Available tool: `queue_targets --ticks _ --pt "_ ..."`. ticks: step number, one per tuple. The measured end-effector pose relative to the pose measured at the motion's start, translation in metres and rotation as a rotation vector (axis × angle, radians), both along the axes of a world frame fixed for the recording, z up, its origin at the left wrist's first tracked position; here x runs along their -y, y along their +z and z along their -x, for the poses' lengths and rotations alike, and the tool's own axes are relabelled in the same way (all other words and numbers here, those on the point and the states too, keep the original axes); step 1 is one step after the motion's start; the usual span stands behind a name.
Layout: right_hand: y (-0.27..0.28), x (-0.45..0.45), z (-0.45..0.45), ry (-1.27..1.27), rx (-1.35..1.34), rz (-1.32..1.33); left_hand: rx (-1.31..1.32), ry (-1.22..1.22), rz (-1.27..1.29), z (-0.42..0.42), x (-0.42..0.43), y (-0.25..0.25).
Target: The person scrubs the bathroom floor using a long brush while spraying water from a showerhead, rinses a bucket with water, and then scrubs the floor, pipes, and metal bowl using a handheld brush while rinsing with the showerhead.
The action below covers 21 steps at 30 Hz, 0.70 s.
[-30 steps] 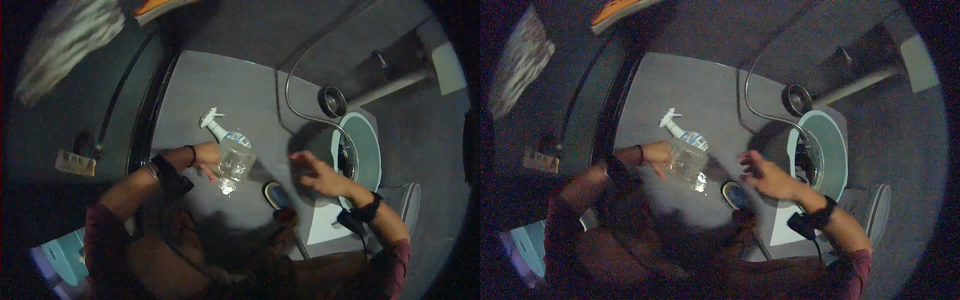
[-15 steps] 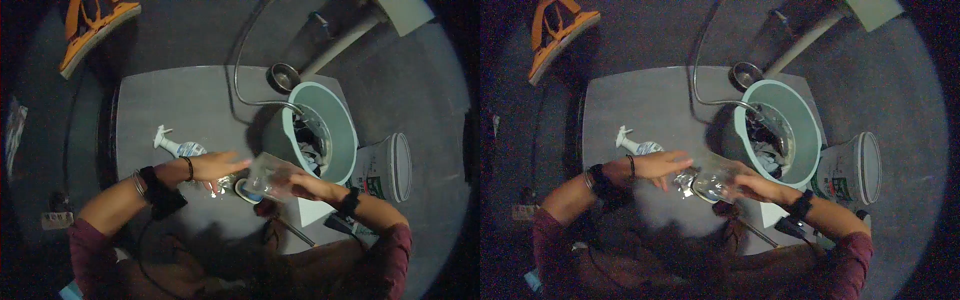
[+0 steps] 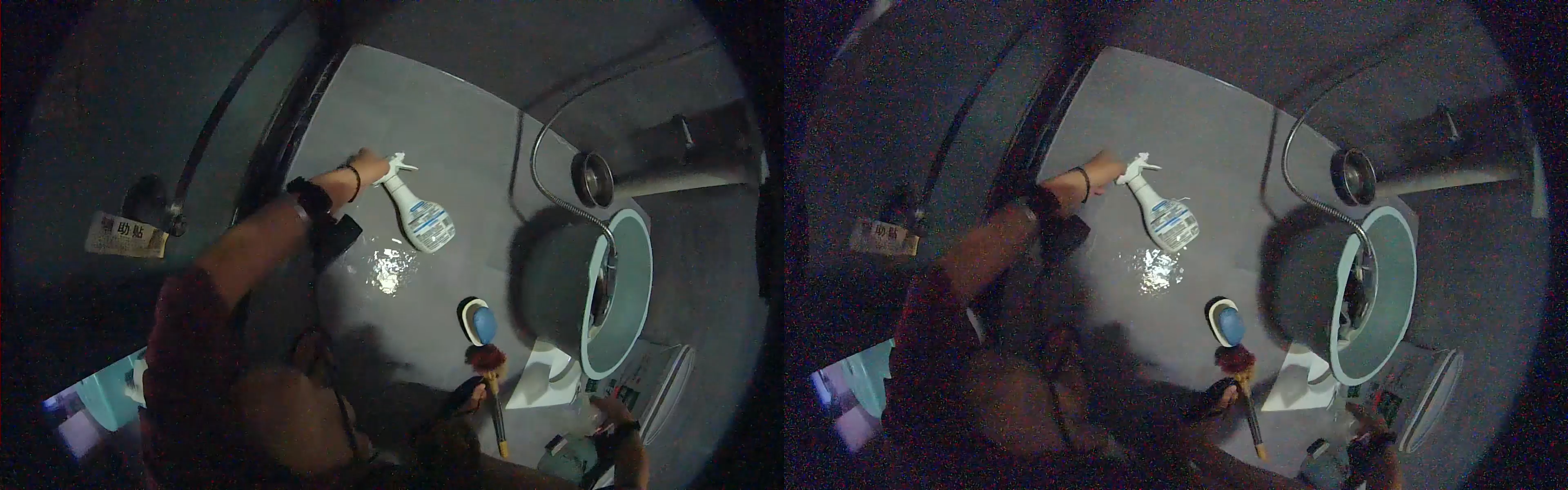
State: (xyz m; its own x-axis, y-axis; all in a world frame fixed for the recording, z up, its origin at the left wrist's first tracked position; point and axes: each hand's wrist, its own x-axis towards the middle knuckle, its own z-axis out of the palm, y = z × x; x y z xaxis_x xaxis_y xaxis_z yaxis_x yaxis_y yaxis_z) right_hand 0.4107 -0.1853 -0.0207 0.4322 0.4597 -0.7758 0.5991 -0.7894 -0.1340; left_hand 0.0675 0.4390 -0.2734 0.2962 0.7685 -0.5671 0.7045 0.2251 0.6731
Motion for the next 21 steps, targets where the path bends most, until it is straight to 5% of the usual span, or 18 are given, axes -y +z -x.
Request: queue_targets --ticks 6,14,17,19,21 --pt "0.000 -0.027 -0.001 0.211 0.380 0.114 -0.013 -0.039 0.075 -0.014 0.017 0.012" --pt "-0.008 -0.069 0.020 0.148 0.114 0.893 -0.164 -0.064 -0.084 -0.034 0.028 0.015" --pt "-0.064 -0.143 0.048 -0.141 -0.028 0.702 -0.194 -0.087 -0.109 -0.038 0.025 0.005" --pt "-0.062 -0.169 0.084 -0.546 -0.293 0.198 -0.179 -0.124 -0.175 -0.036 0.024 -0.001" --pt "-0.057 -0.208 0.114 -0.549 -0.538 -0.066 -0.210 -0.036 -0.265 -0.038 0.024 -0.018"
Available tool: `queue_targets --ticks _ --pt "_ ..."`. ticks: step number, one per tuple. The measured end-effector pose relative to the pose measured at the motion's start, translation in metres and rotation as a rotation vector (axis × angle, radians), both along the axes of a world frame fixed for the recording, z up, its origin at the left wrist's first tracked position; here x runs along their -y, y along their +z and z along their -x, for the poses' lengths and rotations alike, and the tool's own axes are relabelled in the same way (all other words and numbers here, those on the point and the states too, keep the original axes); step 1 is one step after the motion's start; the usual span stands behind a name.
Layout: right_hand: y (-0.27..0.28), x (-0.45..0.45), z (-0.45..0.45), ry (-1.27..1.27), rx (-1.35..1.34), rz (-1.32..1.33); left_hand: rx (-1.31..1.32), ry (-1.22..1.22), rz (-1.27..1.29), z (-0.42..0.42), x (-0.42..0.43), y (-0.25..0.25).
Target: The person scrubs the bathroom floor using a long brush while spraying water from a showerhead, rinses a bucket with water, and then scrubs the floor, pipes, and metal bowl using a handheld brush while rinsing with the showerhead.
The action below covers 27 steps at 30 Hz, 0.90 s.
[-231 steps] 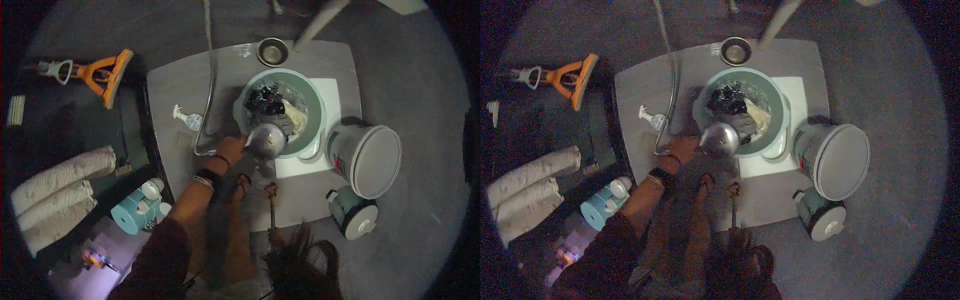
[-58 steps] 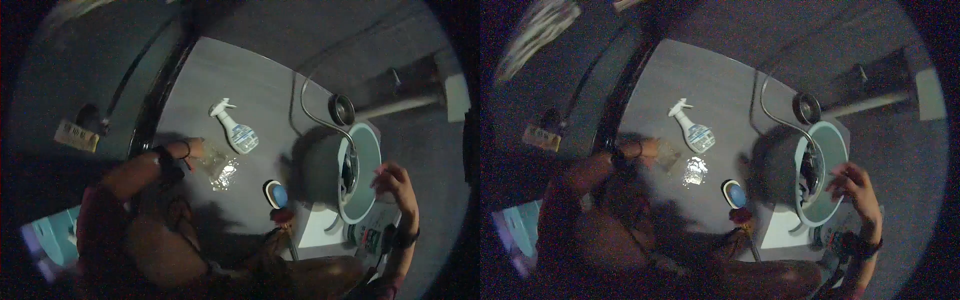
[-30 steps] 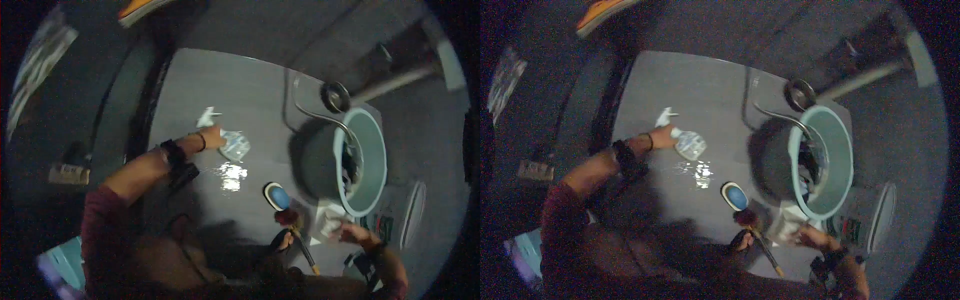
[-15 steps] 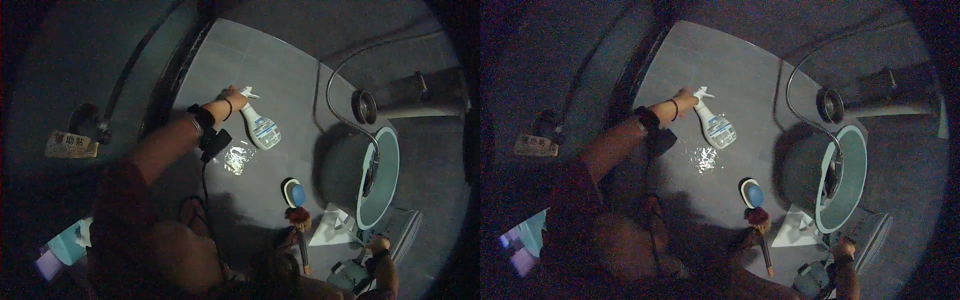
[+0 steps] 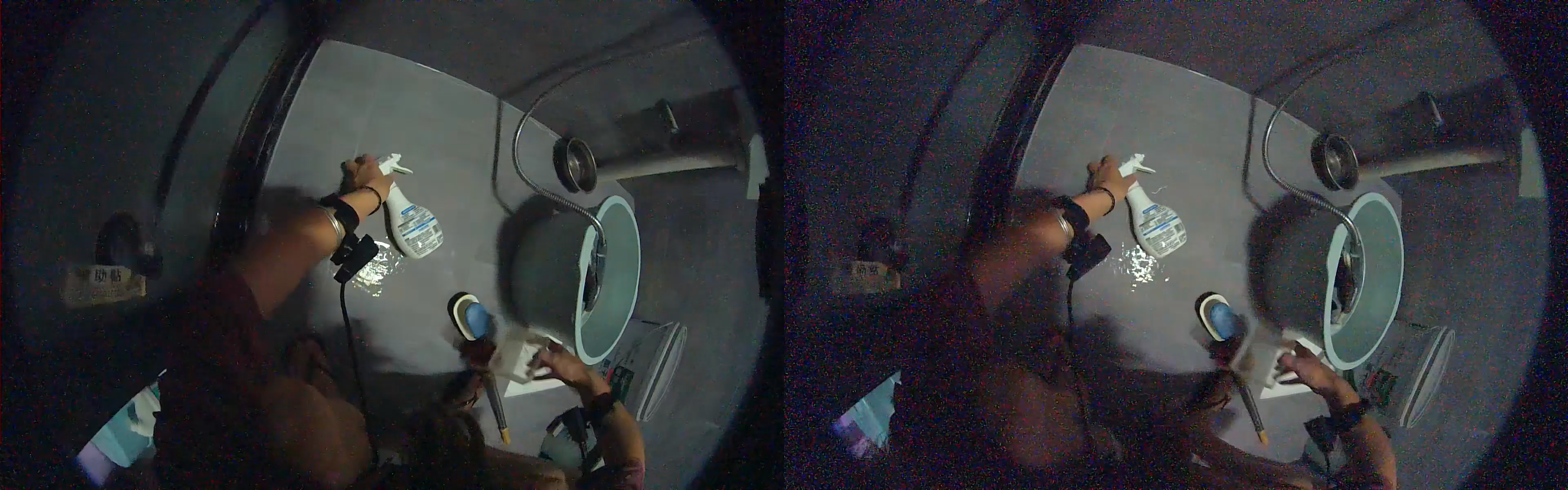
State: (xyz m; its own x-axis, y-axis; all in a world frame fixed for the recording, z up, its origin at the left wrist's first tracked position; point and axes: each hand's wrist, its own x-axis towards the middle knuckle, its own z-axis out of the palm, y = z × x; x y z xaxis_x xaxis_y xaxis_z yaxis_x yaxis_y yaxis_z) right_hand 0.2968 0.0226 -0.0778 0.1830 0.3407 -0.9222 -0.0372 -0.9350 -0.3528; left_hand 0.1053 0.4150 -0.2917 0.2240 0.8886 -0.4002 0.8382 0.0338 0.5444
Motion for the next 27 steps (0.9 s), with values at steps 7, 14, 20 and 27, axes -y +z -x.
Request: queue_targets --ticks 7,14,20,27 --pt "-0.059 -0.075 0.015 -0.271 -0.138 -0.497 0.039 -0.023 0.001 -0.015 -0.004 -0.003" --pt "-0.102 -0.124 -0.016 -0.522 -0.047 -0.525 0.189 0.043 0.054 -0.025 -0.007 0.005" --pt "-0.174 -0.128 -0.038 -0.644 0.003 -0.494 0.265 0.032 0.073 -0.023 -0.011 -0.008" --pt "-0.125 -0.101 -0.033 -0.356 0.175 -0.399 0.120 -0.130 -0.075 -0.018 -0.005 -0.008"
